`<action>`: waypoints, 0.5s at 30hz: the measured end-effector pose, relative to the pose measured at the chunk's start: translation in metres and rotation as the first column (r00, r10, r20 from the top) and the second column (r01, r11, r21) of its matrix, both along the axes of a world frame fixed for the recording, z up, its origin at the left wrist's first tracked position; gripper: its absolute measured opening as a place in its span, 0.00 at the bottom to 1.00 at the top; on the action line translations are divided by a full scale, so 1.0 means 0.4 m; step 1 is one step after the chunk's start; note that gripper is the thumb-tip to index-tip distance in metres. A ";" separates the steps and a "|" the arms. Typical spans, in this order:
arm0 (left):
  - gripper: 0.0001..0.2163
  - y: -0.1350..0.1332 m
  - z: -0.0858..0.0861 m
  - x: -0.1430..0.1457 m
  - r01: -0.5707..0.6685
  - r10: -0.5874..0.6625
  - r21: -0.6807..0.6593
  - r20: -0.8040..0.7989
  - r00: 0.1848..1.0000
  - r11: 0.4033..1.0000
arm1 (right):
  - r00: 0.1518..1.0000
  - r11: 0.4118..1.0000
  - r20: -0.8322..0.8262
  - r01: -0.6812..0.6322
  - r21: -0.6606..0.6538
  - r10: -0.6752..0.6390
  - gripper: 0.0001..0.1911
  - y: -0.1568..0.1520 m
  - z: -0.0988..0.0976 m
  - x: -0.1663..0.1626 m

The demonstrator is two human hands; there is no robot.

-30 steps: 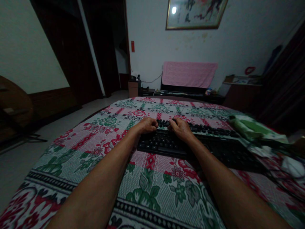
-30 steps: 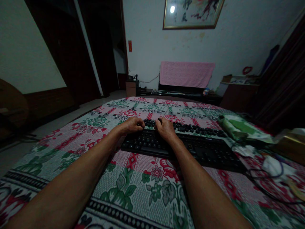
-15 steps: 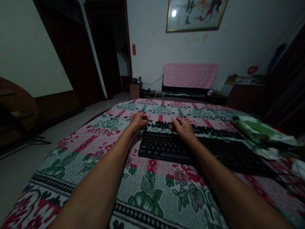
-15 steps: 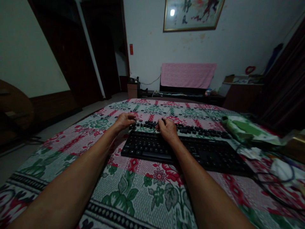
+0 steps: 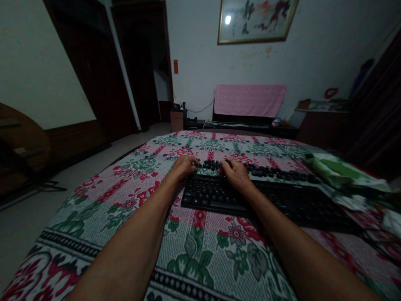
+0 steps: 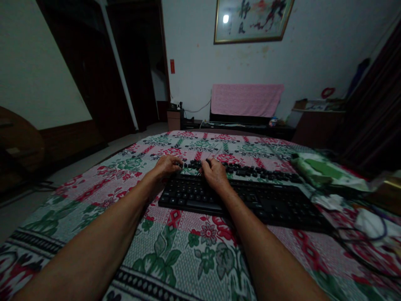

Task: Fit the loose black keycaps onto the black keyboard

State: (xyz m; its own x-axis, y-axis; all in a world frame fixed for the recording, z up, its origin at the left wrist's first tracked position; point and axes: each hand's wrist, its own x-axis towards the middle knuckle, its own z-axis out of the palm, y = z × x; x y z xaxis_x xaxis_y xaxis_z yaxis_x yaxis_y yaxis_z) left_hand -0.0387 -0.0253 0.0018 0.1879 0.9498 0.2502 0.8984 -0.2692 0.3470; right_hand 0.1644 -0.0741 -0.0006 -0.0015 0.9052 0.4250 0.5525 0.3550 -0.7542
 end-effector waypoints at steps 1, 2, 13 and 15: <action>0.16 -0.002 -0.002 -0.001 -0.003 0.003 -0.013 -0.003 1.000 1.000 | 1.000 1.000 0.003 0.001 0.002 -0.001 0.12 -0.001 0.000 -0.001; 0.16 -0.003 -0.005 -0.001 -0.008 0.008 -0.025 -0.003 1.000 1.000 | 1.000 1.000 0.008 0.002 0.003 -0.002 0.12 -0.003 0.000 -0.003; 0.15 -0.013 -0.006 -0.008 -0.033 0.030 -0.074 -0.046 0.999 0.997 | 0.998 1.000 0.055 -0.006 0.011 0.005 0.13 -0.005 -0.010 -0.005; 0.16 -0.014 -0.006 -0.009 -0.029 0.026 -0.075 -0.040 0.999 0.997 | 0.998 1.000 0.056 -0.002 -0.001 0.002 0.12 -0.005 -0.010 -0.005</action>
